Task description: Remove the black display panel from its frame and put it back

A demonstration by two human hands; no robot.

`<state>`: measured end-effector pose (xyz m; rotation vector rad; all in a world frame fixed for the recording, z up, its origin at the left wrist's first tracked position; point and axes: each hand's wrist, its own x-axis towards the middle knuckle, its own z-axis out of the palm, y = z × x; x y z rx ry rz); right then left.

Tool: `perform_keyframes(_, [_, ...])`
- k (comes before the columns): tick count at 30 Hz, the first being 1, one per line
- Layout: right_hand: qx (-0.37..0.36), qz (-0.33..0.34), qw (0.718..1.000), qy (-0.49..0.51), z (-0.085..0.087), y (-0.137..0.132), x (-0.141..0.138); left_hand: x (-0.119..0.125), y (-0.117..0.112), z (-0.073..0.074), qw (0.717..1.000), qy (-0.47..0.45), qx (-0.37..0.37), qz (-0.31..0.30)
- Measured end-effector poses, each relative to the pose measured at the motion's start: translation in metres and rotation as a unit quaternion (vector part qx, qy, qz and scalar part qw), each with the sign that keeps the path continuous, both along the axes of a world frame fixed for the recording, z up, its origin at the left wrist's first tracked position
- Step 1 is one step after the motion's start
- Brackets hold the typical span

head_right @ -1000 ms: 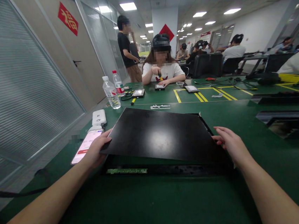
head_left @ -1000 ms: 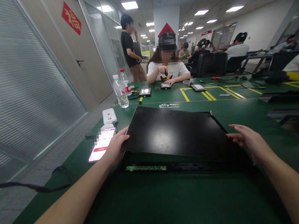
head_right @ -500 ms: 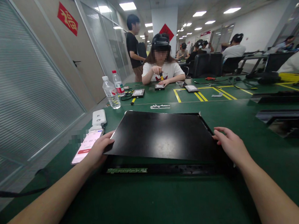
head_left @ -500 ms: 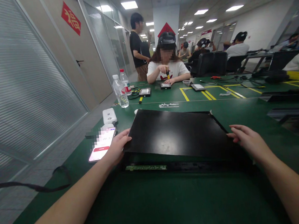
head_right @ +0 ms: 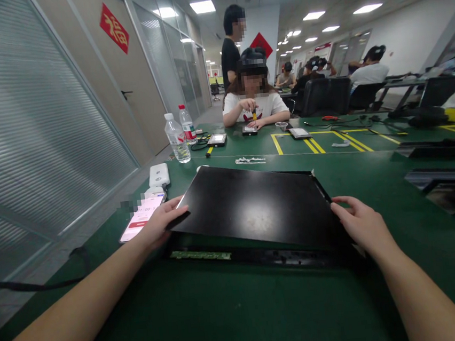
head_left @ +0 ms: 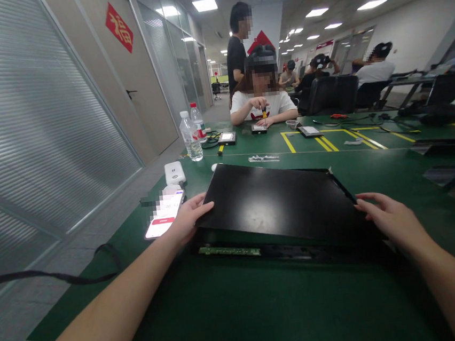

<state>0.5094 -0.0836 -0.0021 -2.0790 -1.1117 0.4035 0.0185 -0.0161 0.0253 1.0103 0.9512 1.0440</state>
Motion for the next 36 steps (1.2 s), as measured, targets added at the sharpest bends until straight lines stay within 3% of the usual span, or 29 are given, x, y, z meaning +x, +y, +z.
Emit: perform_keyframes(36, [-0.017,0.018,0.997,-0.068,-0.014,0.006,0.018,-0.002,0.001,-0.002,0.999,0.016,0.009,-0.035])
